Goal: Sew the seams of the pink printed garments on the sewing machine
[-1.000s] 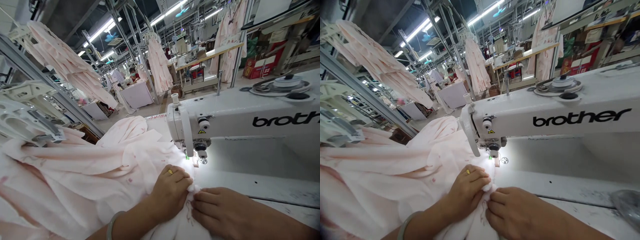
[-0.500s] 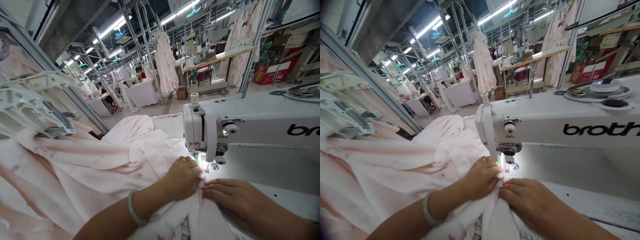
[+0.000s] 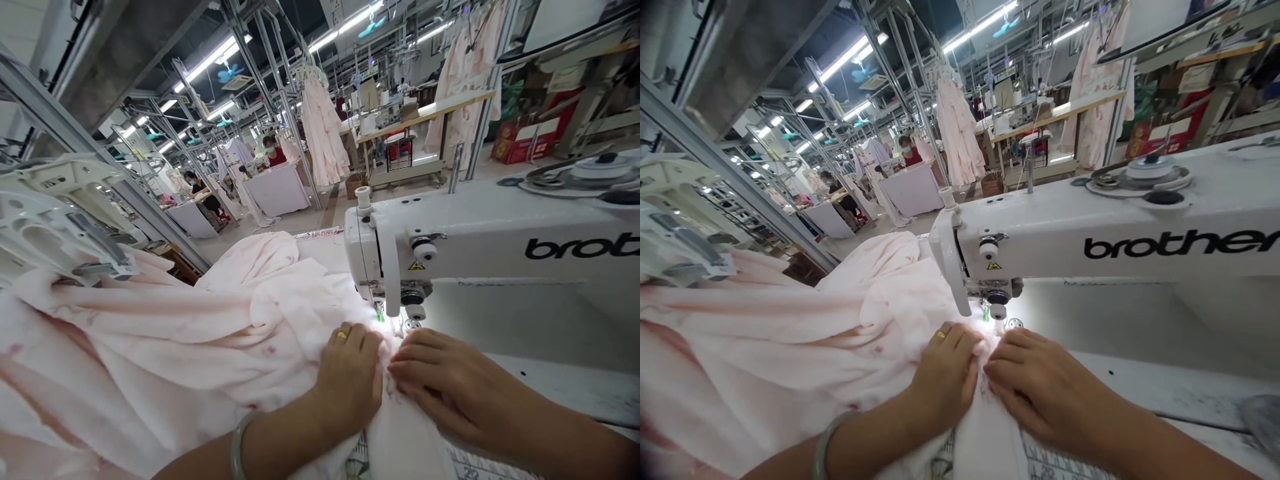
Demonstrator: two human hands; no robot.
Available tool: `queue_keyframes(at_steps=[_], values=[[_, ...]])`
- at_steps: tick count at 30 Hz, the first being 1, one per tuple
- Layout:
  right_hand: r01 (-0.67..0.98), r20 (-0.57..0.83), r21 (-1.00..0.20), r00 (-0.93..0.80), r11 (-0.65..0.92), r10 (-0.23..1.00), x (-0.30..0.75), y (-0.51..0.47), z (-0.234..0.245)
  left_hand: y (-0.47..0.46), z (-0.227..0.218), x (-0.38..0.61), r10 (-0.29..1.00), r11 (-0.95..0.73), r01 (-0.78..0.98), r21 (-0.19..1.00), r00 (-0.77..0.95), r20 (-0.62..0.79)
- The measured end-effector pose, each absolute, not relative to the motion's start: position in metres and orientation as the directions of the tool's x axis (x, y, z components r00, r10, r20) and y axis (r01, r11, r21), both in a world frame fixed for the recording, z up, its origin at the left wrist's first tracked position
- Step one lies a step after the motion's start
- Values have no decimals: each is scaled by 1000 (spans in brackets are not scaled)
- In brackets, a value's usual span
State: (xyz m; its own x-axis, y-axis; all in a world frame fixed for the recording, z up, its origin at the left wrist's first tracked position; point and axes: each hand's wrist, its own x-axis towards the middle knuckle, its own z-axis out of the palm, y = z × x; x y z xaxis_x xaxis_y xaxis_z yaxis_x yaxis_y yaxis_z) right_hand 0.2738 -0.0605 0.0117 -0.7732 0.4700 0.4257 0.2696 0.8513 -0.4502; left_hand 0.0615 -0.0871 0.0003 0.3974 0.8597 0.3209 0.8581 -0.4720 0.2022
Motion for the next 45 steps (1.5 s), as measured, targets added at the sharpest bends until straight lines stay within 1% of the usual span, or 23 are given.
queue_keyframes(at_steps=[3,5,9,13,15,18,22,26,29,32,35,38,40,42,45], values=[[430,393,-458,-687,778,611,273,-54,-3,-61,-2,52,826,-521,805,285,391,406],[495,390,-446,-642,746,659,274,-51,-10,-47,0,45,813,-558,748,358,408,415],[557,343,-463,-605,690,718,272,-48,-14,-34,4,38,835,-548,685,480,415,361],[598,233,-514,-592,615,771,265,-47,-11,-35,9,42,862,-507,630,589,394,320],[605,176,-554,-588,573,790,262,-45,-9,-37,12,44,877,-480,630,611,373,304],[590,134,-602,-590,538,796,258,-41,-7,-40,15,47,891,-454,673,584,339,302],[555,171,-595,-620,582,766,258,-39,-9,-45,15,51,894,-440,710,550,286,346],[522,200,-563,-666,641,719,267,-40,-3,-48,15,51,847,-531,638,557,385,367],[453,223,-518,-747,726,626,281,-39,8,-50,14,50,822,-569,630,528,441,360],[332,257,-412,-851,848,458,289,-41,15,-52,11,49,773,-634,640,434,501,390],[224,295,-290,-904,930,309,288,-48,15,-54,10,48,674,-733,620,281,604,426],[201,298,-219,-918,955,261,282,-58,11,-55,11,47,600,-783,607,133,684,414],[213,295,-200,-918,956,266,279,-63,9,-55,12,47,584,-791,606,85,705,402],[217,311,-198,-911,956,271,277,-65,7,-55,12,47,597,-783,613,106,691,407],[220,314,-211,-907,952,280,275,-66,5,-54,12,49,664,-738,628,246,612,430]])
